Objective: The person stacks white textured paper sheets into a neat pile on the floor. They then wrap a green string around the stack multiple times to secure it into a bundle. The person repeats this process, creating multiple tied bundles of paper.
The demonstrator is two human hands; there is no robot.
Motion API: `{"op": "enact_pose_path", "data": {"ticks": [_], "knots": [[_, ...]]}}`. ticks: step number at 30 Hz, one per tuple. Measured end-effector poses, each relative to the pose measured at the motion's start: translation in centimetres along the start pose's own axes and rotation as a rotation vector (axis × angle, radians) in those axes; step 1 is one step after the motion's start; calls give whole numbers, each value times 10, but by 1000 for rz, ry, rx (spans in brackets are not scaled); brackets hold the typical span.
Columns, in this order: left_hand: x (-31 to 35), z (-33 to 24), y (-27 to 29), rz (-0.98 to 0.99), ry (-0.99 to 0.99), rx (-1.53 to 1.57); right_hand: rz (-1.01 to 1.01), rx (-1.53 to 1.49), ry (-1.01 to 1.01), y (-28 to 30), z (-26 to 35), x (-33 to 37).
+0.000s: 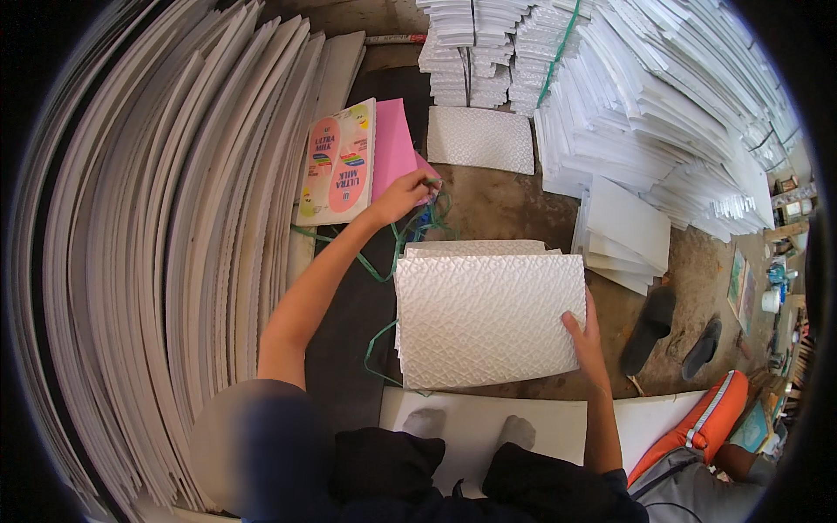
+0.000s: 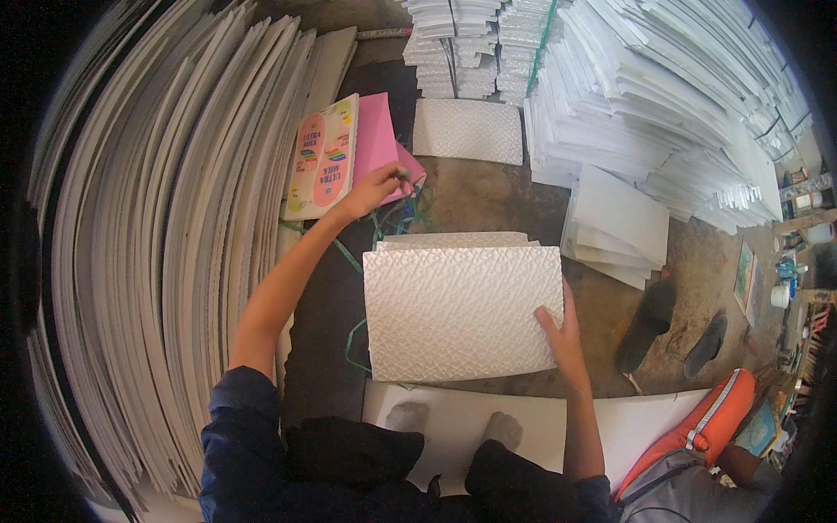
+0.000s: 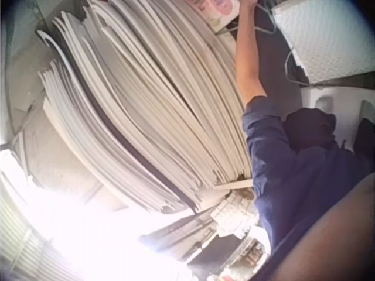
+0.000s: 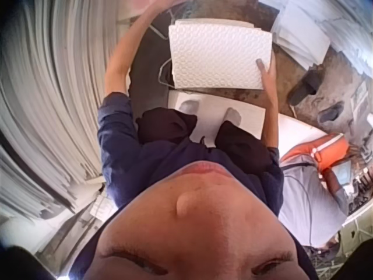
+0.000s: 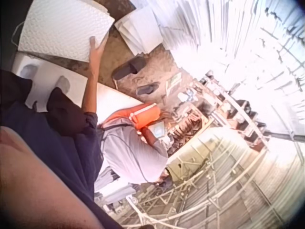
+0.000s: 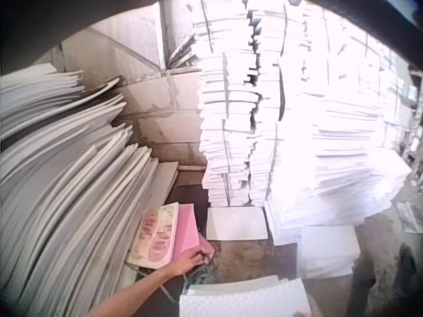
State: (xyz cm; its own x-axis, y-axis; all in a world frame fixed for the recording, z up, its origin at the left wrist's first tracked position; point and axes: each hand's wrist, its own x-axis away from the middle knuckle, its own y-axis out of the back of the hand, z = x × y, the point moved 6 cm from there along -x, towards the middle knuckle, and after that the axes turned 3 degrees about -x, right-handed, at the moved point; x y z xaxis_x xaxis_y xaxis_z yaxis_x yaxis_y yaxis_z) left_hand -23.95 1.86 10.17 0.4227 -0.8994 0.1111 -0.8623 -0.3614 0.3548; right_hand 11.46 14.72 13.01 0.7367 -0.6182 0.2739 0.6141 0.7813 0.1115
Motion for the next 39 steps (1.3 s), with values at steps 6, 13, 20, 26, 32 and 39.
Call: {"op": "enact_pose_path", "data": {"ticks": [6, 13, 20, 26, 32, 39], "knots": [[24, -10, 14, 289, -450, -1214, 8, -19, 32, -3, 8, 0], [18, 18, 24, -219, -144, -927, -8, -67, -7, -6, 10, 3], [18, 57, 62, -566, 585, 127, 13, -31, -6, 1, 1, 3], [16, 34, 71, 223, 175, -452, -19, -16, -4, 0, 1, 1], [34, -15, 78, 123, 20, -88, -24, -48, -35, -2, 5, 2], [38, -46, 64, 47, 210, -144, -26, -18, -36, 1, 5, 2]]}}
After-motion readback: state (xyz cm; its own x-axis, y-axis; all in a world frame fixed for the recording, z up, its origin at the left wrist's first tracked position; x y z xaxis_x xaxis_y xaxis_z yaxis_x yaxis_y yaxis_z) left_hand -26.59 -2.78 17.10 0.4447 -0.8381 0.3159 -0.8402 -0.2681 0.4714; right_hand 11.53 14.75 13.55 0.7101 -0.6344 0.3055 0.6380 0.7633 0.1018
